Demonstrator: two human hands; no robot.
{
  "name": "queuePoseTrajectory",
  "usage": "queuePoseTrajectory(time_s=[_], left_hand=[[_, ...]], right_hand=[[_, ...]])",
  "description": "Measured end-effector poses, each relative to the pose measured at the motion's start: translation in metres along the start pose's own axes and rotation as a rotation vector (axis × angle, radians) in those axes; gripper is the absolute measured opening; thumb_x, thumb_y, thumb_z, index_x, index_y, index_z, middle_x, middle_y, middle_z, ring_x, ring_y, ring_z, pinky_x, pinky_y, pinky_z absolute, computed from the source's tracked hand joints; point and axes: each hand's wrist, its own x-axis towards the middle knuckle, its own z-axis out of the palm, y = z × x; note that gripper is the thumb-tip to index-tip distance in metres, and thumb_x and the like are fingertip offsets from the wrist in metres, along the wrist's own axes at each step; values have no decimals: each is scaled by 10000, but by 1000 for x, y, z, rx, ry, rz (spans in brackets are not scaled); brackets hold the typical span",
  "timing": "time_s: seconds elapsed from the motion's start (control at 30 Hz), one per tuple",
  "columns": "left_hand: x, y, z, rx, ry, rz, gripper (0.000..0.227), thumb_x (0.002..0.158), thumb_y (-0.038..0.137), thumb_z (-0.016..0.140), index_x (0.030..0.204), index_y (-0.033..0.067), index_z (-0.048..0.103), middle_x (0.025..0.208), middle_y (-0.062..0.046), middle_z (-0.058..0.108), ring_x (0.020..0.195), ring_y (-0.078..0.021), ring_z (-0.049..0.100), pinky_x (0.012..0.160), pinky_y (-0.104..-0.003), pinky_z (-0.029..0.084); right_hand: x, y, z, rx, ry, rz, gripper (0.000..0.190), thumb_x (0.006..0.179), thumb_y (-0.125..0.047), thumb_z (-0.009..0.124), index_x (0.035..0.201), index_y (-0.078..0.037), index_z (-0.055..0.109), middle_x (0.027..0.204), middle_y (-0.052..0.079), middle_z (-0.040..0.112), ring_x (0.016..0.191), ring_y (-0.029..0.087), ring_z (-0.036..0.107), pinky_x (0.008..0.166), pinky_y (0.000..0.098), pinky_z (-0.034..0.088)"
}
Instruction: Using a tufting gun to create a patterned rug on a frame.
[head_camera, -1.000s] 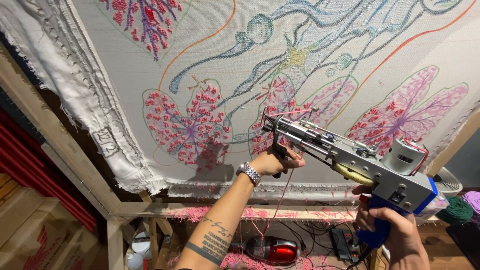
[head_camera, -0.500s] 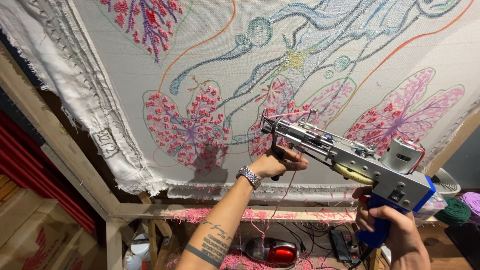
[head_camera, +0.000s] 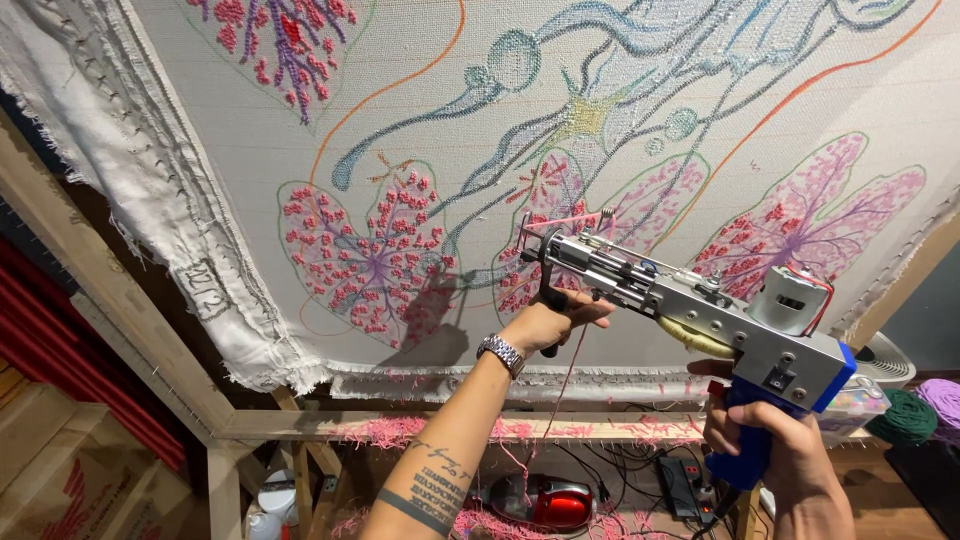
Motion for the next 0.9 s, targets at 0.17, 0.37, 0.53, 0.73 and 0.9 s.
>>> queuePoseTrajectory(time_s=[0.17,0.37,0.53,0.73,0.9], left_hand=[[12,-27,-13,31,23,9,417,853,-110,460,1115,44,745,1292,-118,731,1161,-181,727,800,-235,550],[11,-7,0,241,112,-80,281,984,275,665,1154,70,756,1162,-36,762,1004,-70,702,556,-245,488],[21,-13,1,211,238,-133,376,934,329,728,1182,47,751,1008,-33,790,683,-48,606,511,-253,462],[24,-16,-7,230,301,-181,388,945,370,747,1131,29,753,928,-36,775,491,-70,496,486,-258,450],[29,-23,-13,199,269,-124,332,945,368,685,1099,99,805,927,30,774,506,-32,471,468,-246,423]], right_hand=[[1,2,5,-49,64,20,231,750,-62,603,898,107,552,615,130,483,491,226,462,505,404,407],[2,-1,20,-136,70,3,219,782,-31,602,960,90,560,645,120,501,520,232,493,504,398,429],[1,-22,63,-186,53,-9,415,729,11,567,1127,97,646,703,88,528,508,182,462,458,341,387],[9,-17,73,-191,68,13,436,725,19,552,1144,100,639,747,75,553,507,170,453,446,340,381],[14,-5,63,-219,93,-23,333,775,28,575,1095,110,613,657,100,512,496,194,465,449,344,392]])
